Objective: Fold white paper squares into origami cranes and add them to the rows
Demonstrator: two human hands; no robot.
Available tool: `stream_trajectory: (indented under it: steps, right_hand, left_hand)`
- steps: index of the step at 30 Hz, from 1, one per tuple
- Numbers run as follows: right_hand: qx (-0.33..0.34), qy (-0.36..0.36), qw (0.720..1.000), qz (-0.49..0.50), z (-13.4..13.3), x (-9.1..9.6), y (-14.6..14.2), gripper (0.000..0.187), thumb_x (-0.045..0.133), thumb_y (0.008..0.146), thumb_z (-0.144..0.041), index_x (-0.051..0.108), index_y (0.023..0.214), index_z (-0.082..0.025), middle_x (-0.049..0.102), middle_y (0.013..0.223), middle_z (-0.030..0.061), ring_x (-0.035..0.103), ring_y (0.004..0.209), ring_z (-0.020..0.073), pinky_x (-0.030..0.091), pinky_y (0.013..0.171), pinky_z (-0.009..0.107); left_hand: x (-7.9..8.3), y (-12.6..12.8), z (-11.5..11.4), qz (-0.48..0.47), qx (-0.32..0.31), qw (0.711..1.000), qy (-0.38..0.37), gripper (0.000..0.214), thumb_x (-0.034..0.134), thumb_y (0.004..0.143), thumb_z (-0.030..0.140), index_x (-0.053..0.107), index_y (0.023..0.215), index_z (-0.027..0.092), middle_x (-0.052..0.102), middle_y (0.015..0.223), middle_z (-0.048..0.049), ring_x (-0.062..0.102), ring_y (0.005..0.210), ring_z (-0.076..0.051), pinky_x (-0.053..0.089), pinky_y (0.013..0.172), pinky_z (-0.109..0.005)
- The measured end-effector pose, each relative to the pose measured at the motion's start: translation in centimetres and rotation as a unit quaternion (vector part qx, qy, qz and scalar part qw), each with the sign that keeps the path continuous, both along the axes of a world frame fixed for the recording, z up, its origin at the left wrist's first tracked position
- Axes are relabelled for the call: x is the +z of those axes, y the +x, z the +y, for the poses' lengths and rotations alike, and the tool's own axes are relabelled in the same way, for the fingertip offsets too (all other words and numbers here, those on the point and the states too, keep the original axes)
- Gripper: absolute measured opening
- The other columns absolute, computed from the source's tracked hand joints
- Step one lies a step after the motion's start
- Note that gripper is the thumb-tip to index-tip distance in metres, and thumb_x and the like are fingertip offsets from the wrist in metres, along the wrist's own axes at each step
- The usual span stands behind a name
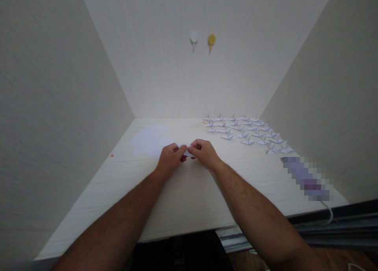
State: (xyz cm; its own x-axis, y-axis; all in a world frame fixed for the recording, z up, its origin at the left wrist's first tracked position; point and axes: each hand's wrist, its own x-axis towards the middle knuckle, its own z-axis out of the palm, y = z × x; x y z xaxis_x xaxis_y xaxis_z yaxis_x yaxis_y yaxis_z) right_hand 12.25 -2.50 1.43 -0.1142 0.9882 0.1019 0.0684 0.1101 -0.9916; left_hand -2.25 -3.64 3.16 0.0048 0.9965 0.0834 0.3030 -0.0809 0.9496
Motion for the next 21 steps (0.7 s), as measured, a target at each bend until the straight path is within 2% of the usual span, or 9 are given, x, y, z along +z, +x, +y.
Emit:
stream_trajectory:
  steps: [4, 8, 10, 14, 21]
  right_hand:
    - [-0.005, -0.014, 1.0, 0.025, -0.1, 0.1, 0.0, 0.02, 0.07, 0.067, -0.029, 0.056, 0.067, -0.016, 0.057, 0.056, -0.0038, 0.054, 0.051, 0.0082, 0.049, 0.051, 0.023]
    - [-0.027, -0.017, 0.999, 0.038, 0.1, 0.2, 0.1, 0.019, 0.07, 0.065, -0.029, 0.056, 0.064, -0.016, 0.058, 0.055, -0.0032, 0.055, 0.051, 0.0086, 0.047, 0.049, 0.022]
    - [-0.037, -0.021, 0.998, 0.043, 0.1, 0.2, 0.2, 0.018, 0.07, 0.064, -0.028, 0.056, 0.063, -0.015, 0.058, 0.054, -0.003, 0.054, 0.049, 0.0087, 0.044, 0.048, 0.021]
    - [-0.034, -0.025, 0.999, 0.034, 0.2, 0.1, 0.2, 0.019, 0.071, 0.063, -0.03, 0.059, 0.063, -0.015, 0.058, 0.053, -0.0027, 0.052, 0.048, 0.0082, 0.04, 0.047, 0.021]
    - [-0.011, -0.026, 0.998, 0.048, 0.2, -0.3, 0.2, 0.017, 0.07, 0.063, -0.03, 0.062, 0.063, -0.014, 0.057, 0.051, -0.0026, 0.048, 0.047, 0.0079, 0.037, 0.048, 0.022]
  left_hand:
    - [-0.3, 0.0, 0.2, -0.02, 0.004, 1.0, -0.007, 0.028, 0.064, 0.075, 0.037, 0.057, 0.058, 0.016, 0.061, 0.049, -0.0026, 0.055, 0.045, -0.013, 0.039, 0.048, -0.024]
    - [-1.0, -0.4, 0.5, -0.101, -0.067, 0.992, -0.03, 0.027, 0.065, 0.075, 0.04, 0.062, 0.067, 0.014, 0.066, 0.058, -0.0046, 0.06, 0.052, -0.015, 0.047, 0.055, -0.026]
    - [-1.2, -0.5, 0.6, -0.108, -0.082, 0.99, -0.037, 0.024, 0.067, 0.073, 0.037, 0.063, 0.067, 0.014, 0.067, 0.061, -0.0053, 0.061, 0.054, -0.015, 0.048, 0.057, -0.026]
    - [-1.0, -0.5, 0.6, -0.062, -0.05, 0.996, -0.029, 0.023, 0.069, 0.072, 0.035, 0.063, 0.065, 0.014, 0.065, 0.057, -0.0042, 0.059, 0.051, -0.014, 0.046, 0.054, -0.024]
    - [-0.9, -0.4, 0.5, -0.045, -0.012, 0.999, 0.001, 0.021, 0.067, 0.072, 0.034, 0.062, 0.065, 0.015, 0.063, 0.054, -0.0013, 0.059, 0.051, -0.014, 0.042, 0.051, -0.023]
